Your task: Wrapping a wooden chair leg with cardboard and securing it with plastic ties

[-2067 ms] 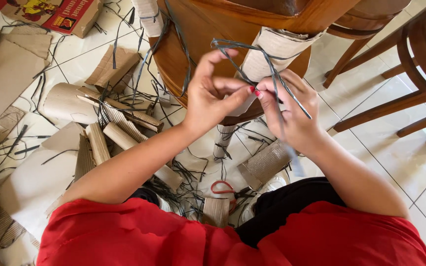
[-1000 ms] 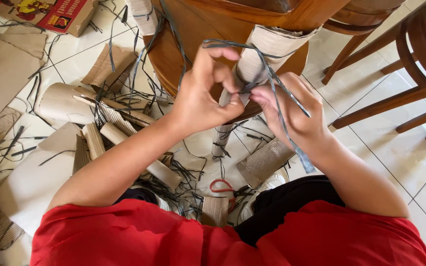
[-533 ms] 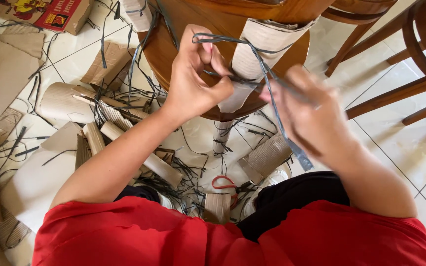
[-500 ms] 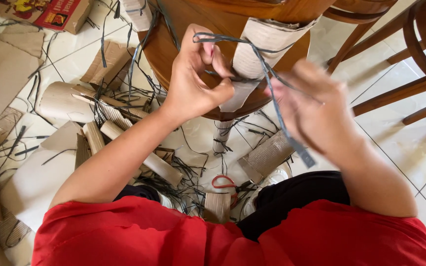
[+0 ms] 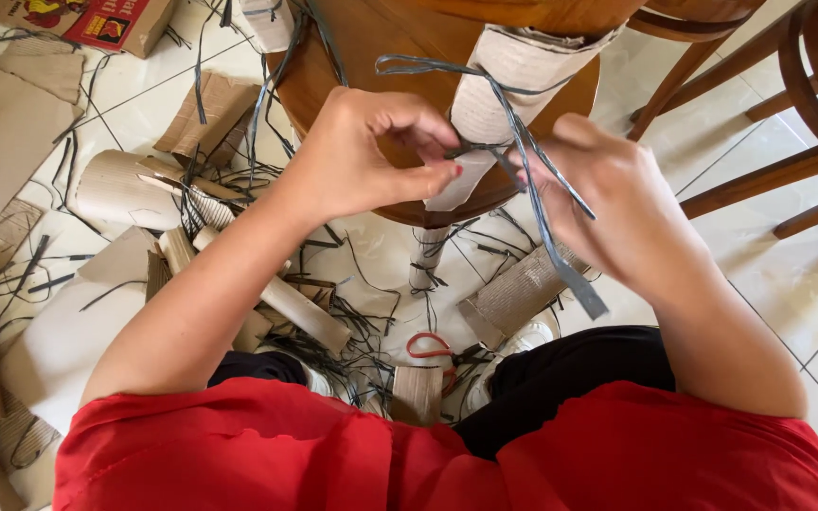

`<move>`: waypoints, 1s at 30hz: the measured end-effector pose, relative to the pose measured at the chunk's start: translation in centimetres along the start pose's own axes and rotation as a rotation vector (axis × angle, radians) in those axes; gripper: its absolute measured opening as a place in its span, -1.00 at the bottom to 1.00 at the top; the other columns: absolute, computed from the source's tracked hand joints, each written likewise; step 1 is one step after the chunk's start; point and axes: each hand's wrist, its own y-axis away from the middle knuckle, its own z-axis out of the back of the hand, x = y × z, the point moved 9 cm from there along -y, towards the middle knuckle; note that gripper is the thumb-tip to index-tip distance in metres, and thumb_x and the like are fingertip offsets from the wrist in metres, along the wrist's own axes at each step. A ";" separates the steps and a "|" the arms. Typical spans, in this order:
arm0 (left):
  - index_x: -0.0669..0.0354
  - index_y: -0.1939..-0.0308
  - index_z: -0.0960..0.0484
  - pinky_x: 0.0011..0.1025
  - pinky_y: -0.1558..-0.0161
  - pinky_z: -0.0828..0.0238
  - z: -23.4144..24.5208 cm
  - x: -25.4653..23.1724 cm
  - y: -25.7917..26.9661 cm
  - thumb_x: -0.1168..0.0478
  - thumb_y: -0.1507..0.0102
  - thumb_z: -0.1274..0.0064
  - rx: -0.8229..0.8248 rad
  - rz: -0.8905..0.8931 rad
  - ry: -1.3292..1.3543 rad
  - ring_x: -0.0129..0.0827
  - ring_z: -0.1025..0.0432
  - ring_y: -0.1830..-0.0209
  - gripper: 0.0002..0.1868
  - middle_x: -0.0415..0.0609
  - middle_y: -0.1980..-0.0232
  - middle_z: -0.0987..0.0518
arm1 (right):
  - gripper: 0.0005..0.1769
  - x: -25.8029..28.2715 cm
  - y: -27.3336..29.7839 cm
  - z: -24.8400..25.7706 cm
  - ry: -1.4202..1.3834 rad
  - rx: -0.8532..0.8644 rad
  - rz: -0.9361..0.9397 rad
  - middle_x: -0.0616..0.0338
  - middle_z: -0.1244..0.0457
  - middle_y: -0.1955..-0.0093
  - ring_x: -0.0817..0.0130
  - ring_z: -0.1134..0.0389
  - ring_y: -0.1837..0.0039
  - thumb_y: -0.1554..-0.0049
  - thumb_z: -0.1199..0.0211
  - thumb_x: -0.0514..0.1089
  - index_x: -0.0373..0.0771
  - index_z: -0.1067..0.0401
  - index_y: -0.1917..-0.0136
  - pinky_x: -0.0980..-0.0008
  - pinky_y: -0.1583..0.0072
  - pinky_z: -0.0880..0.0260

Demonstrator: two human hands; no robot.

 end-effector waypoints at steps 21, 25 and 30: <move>0.39 0.47 -0.52 -0.52 0.52 -0.26 0.5 0.6 -0.1 0.54 -0.12 -0.17 -0.078 -0.081 -0.210 -0.45 -0.29 0.60 -0.86 -0.05 0.45 -0.54 | -0.68 -4.9 -0.9 0.0 -0.144 0.103 -0.151 0.23 -0.11 0.58 0.42 0.01 0.55 -0.06 -0.13 -0.56 -0.28 -0.59 0.09 0.40 0.42 0.03; 0.26 0.28 -0.60 -0.56 0.53 -0.33 1.1 1.0 0.2 0.45 -0.23 -0.21 0.138 0.065 -0.322 -0.46 -0.44 0.57 -0.91 -0.07 0.43 -0.63 | -0.76 -7.8 0.2 -2.1 -0.181 0.304 -0.222 0.22 -0.18 0.53 0.41 -0.02 0.52 -0.17 -0.13 -0.42 -0.23 -0.57 0.01 0.39 0.41 -0.02; 0.15 -0.35 -0.41 -0.23 0.02 -0.57 -0.5 4.7 4.2 0.14 -0.30 -0.08 0.656 0.722 -0.597 -0.20 -0.65 0.14 -0.47 -0.03 0.01 -0.73 | -0.69 -13.2 2.5 -6.3 0.178 0.608 -0.584 0.06 -0.42 0.36 0.28 -0.22 0.49 -0.26 -0.15 -0.18 -0.04 -0.55 -0.24 0.33 0.34 -0.20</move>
